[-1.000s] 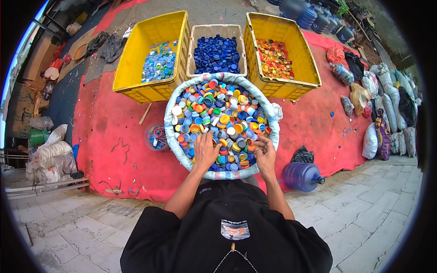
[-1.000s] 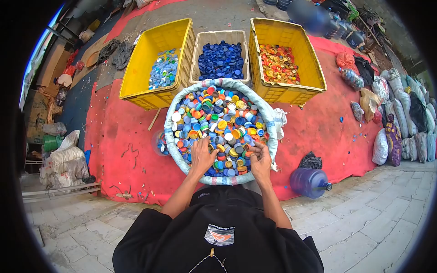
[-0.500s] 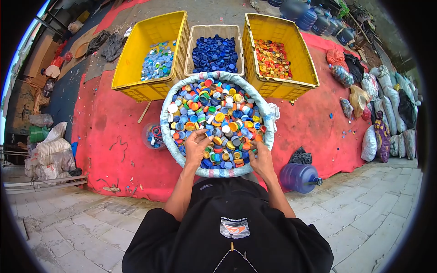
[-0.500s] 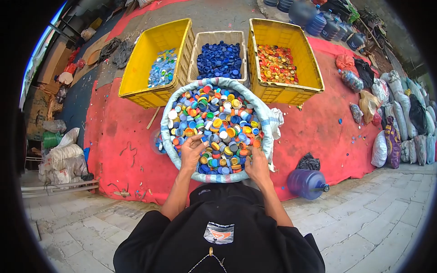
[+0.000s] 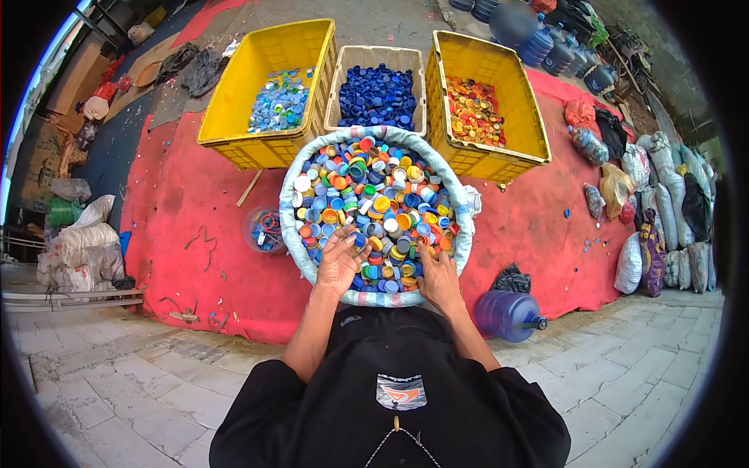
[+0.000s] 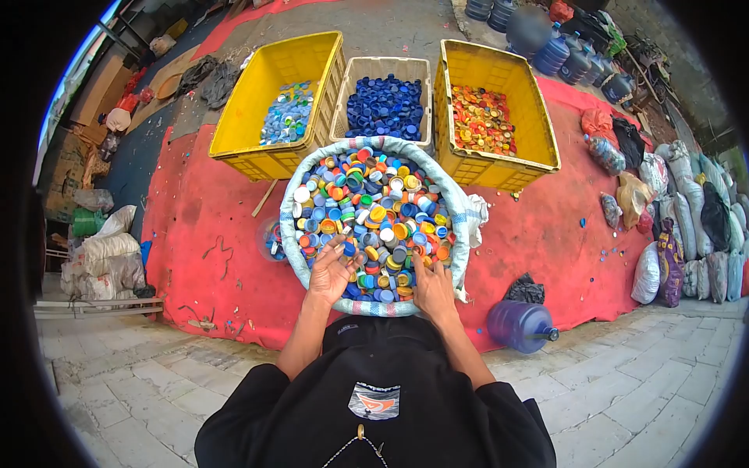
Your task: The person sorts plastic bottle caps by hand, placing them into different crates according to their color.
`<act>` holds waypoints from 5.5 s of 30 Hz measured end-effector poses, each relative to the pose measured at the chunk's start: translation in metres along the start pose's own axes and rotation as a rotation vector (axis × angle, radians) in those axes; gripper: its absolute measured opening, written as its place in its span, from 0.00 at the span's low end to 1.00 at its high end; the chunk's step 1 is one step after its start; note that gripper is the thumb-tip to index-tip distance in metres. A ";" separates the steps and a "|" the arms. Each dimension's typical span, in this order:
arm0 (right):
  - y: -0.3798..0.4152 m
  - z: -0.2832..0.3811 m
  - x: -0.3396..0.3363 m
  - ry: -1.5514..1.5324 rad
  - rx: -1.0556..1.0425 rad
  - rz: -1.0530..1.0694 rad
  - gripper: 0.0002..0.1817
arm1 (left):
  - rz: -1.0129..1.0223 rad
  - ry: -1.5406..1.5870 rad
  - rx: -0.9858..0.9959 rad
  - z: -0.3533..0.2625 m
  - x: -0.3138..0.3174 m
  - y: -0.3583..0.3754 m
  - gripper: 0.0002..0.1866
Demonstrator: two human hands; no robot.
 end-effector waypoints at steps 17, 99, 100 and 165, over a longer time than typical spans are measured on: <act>-0.015 -0.029 -0.046 -0.562 0.183 -0.198 0.35 | 0.167 -0.079 -0.099 0.012 0.018 0.001 0.16; -0.077 0.010 -0.009 -2.273 0.495 0.114 0.42 | 0.133 0.265 -0.148 0.004 0.068 -0.051 0.39; -0.085 0.011 -0.008 -2.258 0.498 0.112 0.42 | 0.131 0.248 -0.134 -0.001 0.065 -0.057 0.40; -0.171 0.017 0.006 -0.721 0.083 -0.114 0.26 | -0.361 -0.871 0.354 -0.042 -0.036 -0.004 0.11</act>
Point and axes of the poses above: each hand's wrist, its own y-axis away from the middle knuckle, its own x-axis out of the palm, z = x × y, the point moved 8 cm from there along -y, towards the middle knuckle, and after that the axes turned 3 degrees about y, right-handed, at the moved point
